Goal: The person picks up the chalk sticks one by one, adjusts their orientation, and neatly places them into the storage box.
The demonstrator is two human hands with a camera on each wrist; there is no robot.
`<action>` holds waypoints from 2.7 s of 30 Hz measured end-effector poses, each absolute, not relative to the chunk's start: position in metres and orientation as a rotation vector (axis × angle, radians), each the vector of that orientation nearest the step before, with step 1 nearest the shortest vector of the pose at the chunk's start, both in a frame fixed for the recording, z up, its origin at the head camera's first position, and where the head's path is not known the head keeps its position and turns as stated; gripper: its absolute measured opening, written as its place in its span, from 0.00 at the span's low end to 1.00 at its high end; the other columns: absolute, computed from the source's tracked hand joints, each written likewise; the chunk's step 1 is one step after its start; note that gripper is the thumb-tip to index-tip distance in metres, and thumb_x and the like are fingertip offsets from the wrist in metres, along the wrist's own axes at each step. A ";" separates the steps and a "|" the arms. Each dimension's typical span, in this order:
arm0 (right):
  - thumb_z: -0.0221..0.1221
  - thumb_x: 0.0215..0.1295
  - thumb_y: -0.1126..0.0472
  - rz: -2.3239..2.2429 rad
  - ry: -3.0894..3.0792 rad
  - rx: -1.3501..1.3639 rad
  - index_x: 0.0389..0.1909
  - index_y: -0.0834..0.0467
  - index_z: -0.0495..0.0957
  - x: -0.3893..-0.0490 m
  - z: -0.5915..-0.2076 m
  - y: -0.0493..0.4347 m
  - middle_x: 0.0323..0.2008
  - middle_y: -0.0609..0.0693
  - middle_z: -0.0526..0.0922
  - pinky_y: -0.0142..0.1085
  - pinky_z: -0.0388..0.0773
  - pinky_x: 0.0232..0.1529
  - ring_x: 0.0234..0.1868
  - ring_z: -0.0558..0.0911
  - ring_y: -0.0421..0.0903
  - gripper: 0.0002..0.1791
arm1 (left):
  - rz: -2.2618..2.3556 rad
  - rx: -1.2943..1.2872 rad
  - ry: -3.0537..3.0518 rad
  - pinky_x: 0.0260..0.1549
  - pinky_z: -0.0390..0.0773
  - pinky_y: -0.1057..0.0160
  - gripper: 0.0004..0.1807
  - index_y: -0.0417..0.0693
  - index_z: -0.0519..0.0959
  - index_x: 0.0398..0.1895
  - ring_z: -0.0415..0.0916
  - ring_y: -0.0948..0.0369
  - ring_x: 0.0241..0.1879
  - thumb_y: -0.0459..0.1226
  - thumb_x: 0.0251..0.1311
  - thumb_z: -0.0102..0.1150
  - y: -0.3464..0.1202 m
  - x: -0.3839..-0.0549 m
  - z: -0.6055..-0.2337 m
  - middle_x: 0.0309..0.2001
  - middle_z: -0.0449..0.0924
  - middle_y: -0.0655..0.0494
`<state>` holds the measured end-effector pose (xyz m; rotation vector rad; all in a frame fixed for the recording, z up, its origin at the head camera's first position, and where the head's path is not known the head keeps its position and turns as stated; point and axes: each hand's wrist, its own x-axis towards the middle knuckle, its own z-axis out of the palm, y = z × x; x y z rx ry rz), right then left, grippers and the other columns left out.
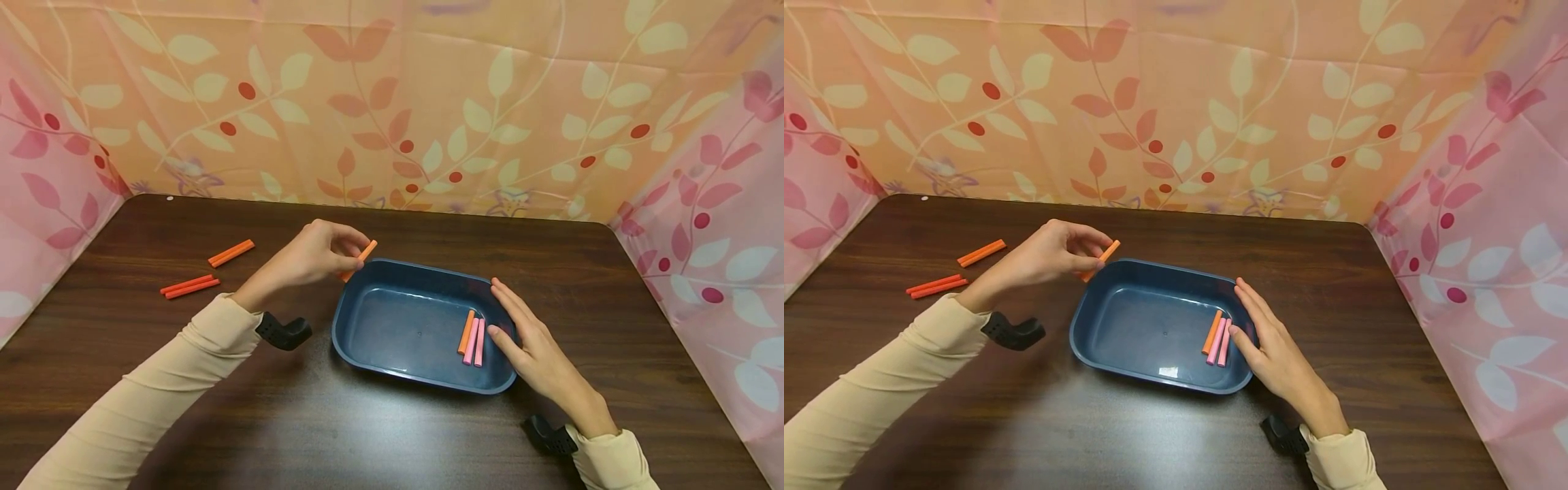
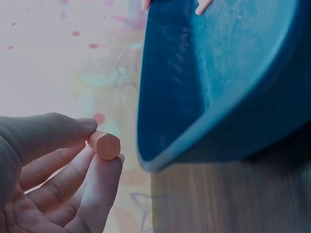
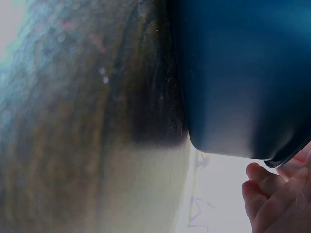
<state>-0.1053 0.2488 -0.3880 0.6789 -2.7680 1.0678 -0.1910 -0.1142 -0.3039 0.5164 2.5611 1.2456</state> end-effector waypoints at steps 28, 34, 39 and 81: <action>0.58 0.69 0.65 1.057 -2.744 0.703 0.77 0.56 0.55 -0.105 -0.388 0.249 0.78 0.53 0.56 0.13 0.44 0.68 0.78 0.57 0.50 0.37 | 1.319 0.564 2.400 0.28 0.83 0.65 0.20 0.39 0.80 0.56 0.84 0.62 0.24 0.29 0.59 0.65 -0.060 -0.184 -0.315 0.36 0.85 0.46; 0.57 0.69 0.65 1.057 -2.750 0.697 0.77 0.55 0.55 -0.105 -0.388 0.249 0.78 0.52 0.55 0.13 0.44 0.68 0.77 0.57 0.53 0.37 | 1.330 0.571 2.369 0.28 0.84 0.65 0.20 0.40 0.80 0.56 0.82 0.63 0.24 0.29 0.58 0.66 -0.048 -0.183 -0.319 0.35 0.85 0.47; 0.58 0.69 0.65 1.049 -2.711 0.723 0.76 0.57 0.56 -0.106 -0.389 0.249 0.77 0.54 0.57 0.14 0.45 0.69 0.77 0.55 0.39 0.37 | 1.344 0.593 2.323 0.29 0.85 0.65 0.21 0.38 0.79 0.57 0.81 0.64 0.25 0.28 0.59 0.65 -0.039 -0.183 -0.324 0.35 0.86 0.47; 0.56 0.71 0.63 1.077 -2.765 0.688 0.77 0.56 0.54 -0.106 -0.388 0.249 0.78 0.53 0.55 0.12 0.44 0.67 0.77 0.58 0.57 0.36 | 1.163 0.596 2.101 0.28 0.85 0.63 0.26 0.40 0.73 0.63 0.79 0.62 0.23 0.25 0.60 0.61 0.013 -0.185 -0.343 0.33 0.85 0.46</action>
